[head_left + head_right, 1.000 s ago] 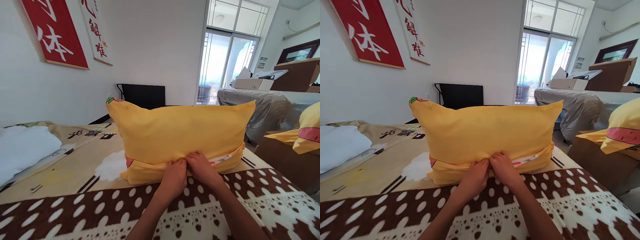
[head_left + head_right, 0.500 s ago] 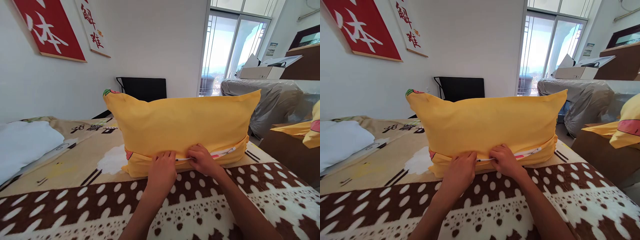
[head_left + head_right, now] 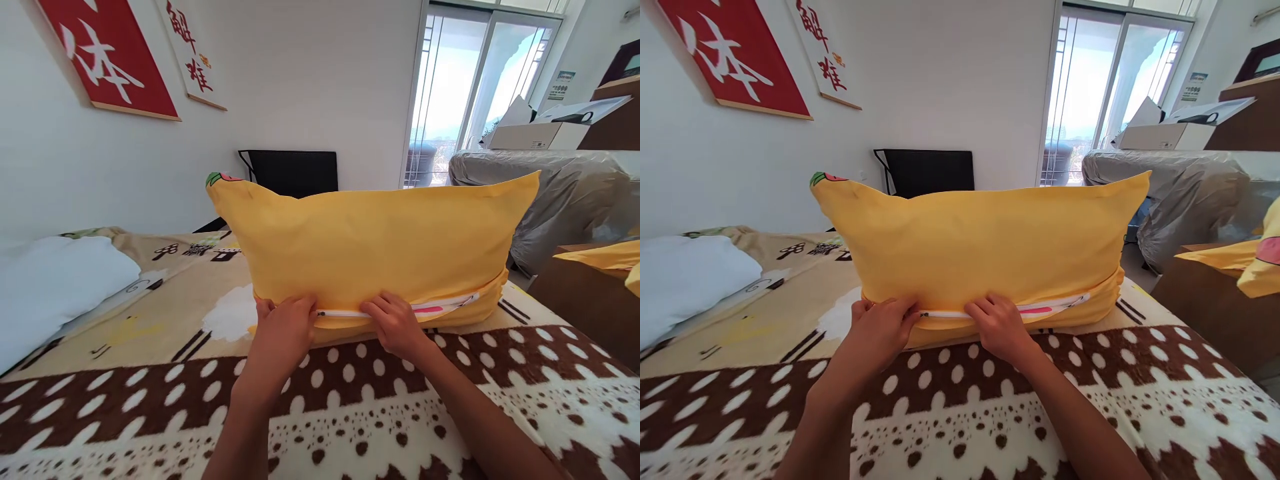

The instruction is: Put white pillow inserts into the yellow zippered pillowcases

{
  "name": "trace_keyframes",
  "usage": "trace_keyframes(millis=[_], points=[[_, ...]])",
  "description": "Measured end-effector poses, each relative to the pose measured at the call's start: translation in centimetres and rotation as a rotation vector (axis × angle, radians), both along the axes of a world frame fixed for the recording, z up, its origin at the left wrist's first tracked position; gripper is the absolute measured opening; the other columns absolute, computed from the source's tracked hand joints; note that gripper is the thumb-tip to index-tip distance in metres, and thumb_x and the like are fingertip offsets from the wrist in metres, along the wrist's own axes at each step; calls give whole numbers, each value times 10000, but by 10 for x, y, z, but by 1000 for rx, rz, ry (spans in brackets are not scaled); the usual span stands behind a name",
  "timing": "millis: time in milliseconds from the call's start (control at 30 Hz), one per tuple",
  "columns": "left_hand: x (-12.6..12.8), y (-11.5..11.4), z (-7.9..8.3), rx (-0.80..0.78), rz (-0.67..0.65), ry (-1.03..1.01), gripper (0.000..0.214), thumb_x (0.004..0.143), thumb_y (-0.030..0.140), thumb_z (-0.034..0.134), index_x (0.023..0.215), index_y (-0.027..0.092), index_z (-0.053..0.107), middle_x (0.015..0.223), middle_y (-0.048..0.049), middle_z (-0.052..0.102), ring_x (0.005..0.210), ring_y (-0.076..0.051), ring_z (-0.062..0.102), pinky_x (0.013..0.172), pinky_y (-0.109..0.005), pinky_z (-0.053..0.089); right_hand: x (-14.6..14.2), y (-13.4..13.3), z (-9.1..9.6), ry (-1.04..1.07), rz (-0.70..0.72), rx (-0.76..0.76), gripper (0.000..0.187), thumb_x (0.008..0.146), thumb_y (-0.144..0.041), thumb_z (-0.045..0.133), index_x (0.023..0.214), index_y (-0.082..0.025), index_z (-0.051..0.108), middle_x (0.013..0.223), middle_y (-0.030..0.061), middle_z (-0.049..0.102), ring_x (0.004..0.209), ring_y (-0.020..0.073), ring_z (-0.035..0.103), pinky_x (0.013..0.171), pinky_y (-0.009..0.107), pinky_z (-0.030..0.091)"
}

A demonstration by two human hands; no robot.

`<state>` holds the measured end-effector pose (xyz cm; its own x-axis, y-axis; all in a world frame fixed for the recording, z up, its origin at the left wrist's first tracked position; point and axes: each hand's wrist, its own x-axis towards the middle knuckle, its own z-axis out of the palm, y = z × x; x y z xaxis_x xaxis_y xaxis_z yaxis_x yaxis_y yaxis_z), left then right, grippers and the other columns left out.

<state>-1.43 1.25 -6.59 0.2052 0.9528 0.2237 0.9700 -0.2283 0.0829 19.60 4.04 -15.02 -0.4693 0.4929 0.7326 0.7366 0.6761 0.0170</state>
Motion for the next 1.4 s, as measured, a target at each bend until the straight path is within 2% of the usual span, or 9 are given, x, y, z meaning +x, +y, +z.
trace_keyframes(millis=[100,267,367,500,567,733,933,1167,1400], points=[[-16,1,0,-46,-1,-43,251,858,167,307,712,192,509,773,-51,665,750,-214,566,753,-390,264,0,-2,-1,-38,13,-13,254,750,-73,428,907,-193,587,775,48,579,703,184,461,624,313,341],[-43,-3,2,-118,-9,-71,259,839,141,292,709,197,509,730,-32,643,749,-207,562,756,-385,254,-3,-4,1,-148,-13,22,121,868,-238,498,934,-204,594,782,34,587,709,164,478,643,300,328],[-51,-3,1,-122,-75,-86,255,854,160,289,738,200,513,784,-40,648,795,-216,560,797,-394,256,-13,-4,8,-215,-38,72,92,877,-207,504,846,-202,591,792,42,582,751,177,462,695,315,324],[-54,0,-2,-122,-111,-103,247,855,156,290,724,196,496,745,-24,634,763,-203,548,813,-390,264,-47,-1,24,-267,-26,58,67,786,-128,541,830,-176,557,905,73,580,846,206,456,776,344,331],[-54,1,-3,-100,-103,-80,265,856,143,278,716,191,497,708,-28,622,738,-199,543,796,-385,267,-71,4,30,-271,13,57,62,803,-147,532,856,-176,547,907,70,579,857,208,461,791,349,332],[-55,11,-11,-31,-125,-111,301,889,161,246,758,188,516,717,-38,631,718,-193,522,773,-386,256,-113,30,17,-156,35,62,79,873,-145,499,825,-184,548,809,48,585,807,191,482,753,320,339],[-49,28,-19,38,-131,-207,224,874,157,310,757,188,499,845,-31,643,857,-205,544,777,-376,227,-111,43,-6,58,24,19,120,907,-160,470,830,-158,562,787,52,593,755,184,482,668,289,355],[-52,27,-17,67,-15,-167,224,870,157,327,745,192,510,775,-33,648,775,-204,550,731,-383,208,-108,32,5,62,64,-26,190,924,-159,421,936,-168,610,790,49,596,766,177,480,688,283,367],[-66,28,-17,45,29,-196,204,872,200,386,795,213,574,842,-47,636,1007,-248,498,799,-411,227,-108,24,8,-14,39,-18,320,868,-92,453,1110,-227,613,762,34,556,734,174,438,643,285,337]])
